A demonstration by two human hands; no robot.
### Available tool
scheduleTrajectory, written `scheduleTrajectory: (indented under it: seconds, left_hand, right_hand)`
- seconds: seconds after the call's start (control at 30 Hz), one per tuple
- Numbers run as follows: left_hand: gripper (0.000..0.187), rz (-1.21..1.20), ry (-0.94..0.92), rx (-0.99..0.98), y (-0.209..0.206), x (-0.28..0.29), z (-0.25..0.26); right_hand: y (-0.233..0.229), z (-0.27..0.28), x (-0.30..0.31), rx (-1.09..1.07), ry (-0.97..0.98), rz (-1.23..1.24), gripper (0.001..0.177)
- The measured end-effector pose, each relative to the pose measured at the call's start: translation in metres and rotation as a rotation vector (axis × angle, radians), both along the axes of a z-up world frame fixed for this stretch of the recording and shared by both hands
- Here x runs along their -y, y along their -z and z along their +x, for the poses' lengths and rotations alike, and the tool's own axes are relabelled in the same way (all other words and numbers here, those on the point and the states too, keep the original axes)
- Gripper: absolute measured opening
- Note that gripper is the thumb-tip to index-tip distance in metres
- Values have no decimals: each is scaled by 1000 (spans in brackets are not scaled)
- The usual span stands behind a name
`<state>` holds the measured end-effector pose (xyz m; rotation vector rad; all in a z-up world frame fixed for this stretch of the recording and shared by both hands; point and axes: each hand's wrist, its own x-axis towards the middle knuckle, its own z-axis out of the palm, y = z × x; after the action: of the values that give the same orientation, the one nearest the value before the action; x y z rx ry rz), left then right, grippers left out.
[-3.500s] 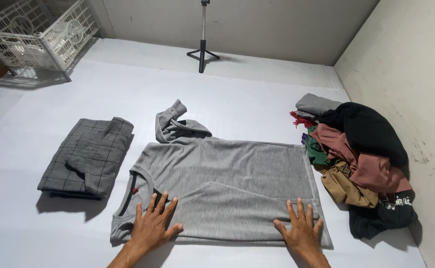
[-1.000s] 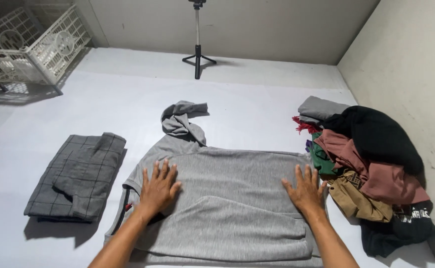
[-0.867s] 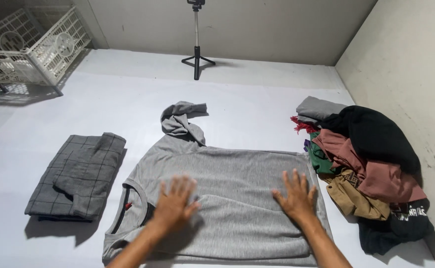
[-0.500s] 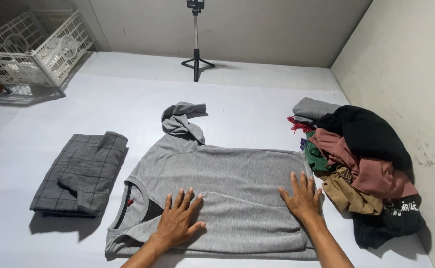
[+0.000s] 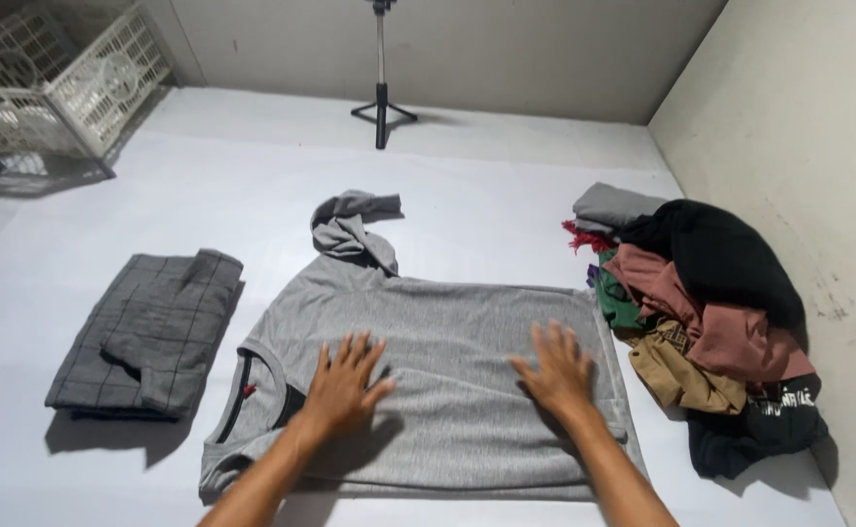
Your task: Folding a grey long-sleeved shirt on a flat white surface.
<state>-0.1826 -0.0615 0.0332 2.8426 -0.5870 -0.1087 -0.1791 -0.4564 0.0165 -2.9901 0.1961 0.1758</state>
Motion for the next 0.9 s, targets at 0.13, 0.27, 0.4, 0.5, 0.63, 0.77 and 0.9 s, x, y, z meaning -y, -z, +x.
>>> scheduleTrajectory:
  seconds: [0.13,0.27,0.4,0.5,0.63,0.77,0.9]
  left_hand:
    - [78,-76,26,14,14,16,52]
    - [79,28,13,-24,16,31,82]
    - [79,176,17,-48,6,20,96]
    - [77,173,19,13,20,-6,107]
    - [72,161,-37,56,14,-12,99]
    - [74,42,143,266,25,26,60]
    - [85,-88,373,212,21,68,-9]
  right_hand:
    - [-30,16,-75,-22,-96,184,85]
    - [-33,30,-123,-71,-218,162,82]
    - [-29,44,-115,-112,-232,91,82]
    - [-42,45,-87,-102,-186,104,82]
    - [-20,58,-46,-88,-123,92,82]
    - [-19,75,-56,-20,-131,84,75]
    - [-18,78,-105,4,-353,201,63]
